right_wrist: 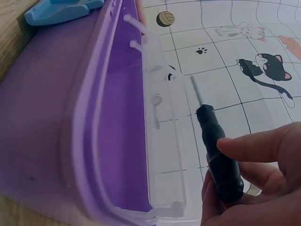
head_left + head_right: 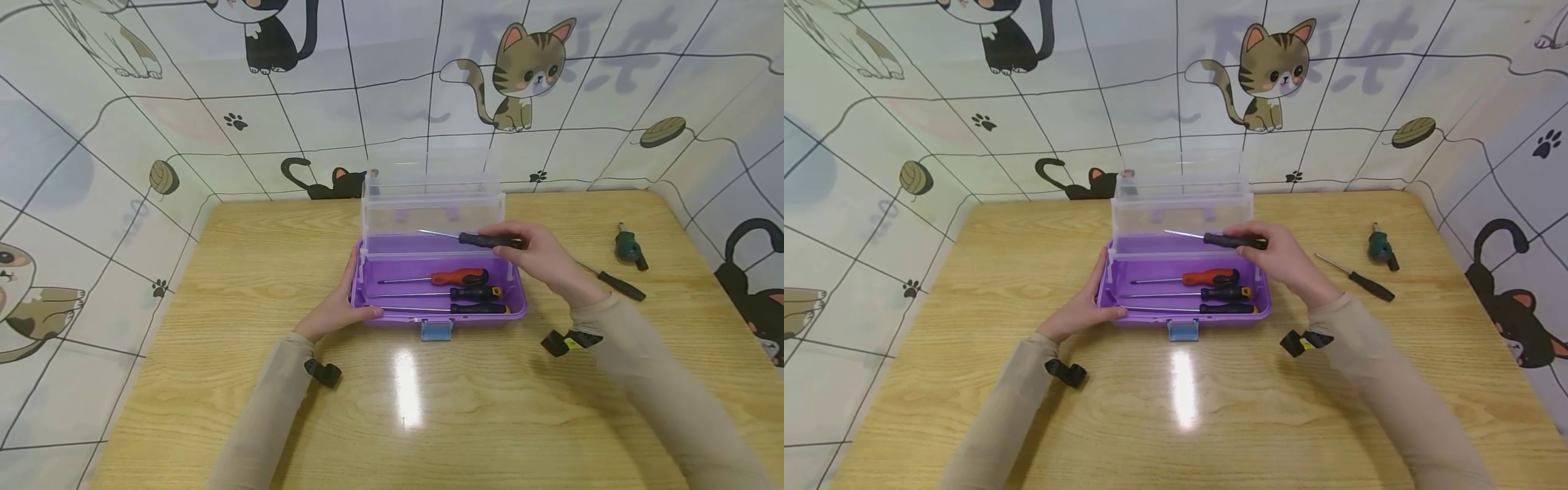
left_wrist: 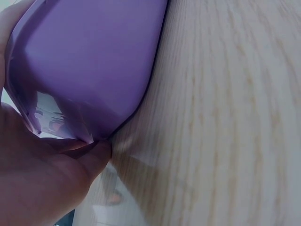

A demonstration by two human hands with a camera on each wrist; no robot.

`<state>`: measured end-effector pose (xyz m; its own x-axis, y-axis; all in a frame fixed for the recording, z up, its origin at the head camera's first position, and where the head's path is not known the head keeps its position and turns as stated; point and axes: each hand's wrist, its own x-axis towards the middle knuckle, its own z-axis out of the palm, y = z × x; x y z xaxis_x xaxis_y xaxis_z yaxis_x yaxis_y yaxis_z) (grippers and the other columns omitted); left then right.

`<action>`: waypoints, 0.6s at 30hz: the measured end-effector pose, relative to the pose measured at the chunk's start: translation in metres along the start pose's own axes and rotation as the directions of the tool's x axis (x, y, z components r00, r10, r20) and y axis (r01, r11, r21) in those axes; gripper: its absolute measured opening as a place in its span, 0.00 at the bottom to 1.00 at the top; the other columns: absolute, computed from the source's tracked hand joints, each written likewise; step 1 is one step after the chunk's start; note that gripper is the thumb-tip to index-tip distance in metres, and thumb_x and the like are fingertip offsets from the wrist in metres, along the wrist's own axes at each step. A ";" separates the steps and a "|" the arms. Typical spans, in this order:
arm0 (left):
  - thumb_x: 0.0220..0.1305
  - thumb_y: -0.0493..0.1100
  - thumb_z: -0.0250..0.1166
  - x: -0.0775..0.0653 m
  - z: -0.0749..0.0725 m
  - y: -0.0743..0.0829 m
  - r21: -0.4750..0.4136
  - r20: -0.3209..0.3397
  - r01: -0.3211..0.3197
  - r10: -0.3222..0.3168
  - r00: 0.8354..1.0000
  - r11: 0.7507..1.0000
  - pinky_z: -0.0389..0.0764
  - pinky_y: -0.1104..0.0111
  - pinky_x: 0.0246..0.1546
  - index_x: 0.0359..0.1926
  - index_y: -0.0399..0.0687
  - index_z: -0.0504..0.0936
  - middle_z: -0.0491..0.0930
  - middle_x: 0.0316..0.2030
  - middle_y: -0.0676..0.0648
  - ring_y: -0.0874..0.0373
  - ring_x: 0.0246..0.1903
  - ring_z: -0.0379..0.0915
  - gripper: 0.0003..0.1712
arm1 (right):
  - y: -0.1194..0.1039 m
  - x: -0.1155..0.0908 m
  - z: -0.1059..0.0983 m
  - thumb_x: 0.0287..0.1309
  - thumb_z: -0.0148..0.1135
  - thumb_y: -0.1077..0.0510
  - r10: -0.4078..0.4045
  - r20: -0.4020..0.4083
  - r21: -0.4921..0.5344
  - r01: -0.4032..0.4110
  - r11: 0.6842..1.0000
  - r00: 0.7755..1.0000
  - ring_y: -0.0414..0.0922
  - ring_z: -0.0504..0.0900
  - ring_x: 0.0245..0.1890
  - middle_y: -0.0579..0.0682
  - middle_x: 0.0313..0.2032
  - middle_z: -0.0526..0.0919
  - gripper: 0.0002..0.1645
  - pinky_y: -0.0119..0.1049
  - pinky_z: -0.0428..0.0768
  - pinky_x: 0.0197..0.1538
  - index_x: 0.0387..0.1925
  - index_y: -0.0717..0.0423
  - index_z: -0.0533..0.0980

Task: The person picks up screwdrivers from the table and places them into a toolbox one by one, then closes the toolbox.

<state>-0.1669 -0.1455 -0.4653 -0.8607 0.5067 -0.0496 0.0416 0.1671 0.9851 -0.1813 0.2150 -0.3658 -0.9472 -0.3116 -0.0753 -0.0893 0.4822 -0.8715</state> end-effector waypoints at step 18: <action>0.49 0.51 0.77 -0.001 0.000 0.001 0.039 -0.008 0.002 -0.001 1.000 0.999 0.38 0.51 0.69 0.72 0.81 0.25 0.25 0.73 0.63 0.58 0.72 0.27 0.72 | -0.011 0.029 0.005 0.64 0.55 0.68 0.016 0.126 -0.069 -0.007 0.998 0.992 0.52 0.71 0.55 0.61 0.57 0.75 0.21 0.45 0.69 0.54 0.58 0.62 0.76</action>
<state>-0.1661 -0.1454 -0.4645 -0.8649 0.4995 -0.0496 0.0600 0.2009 0.9778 -0.2061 0.1963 -0.3604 -0.9021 -0.4047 -0.1497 -0.1037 0.5400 -0.8352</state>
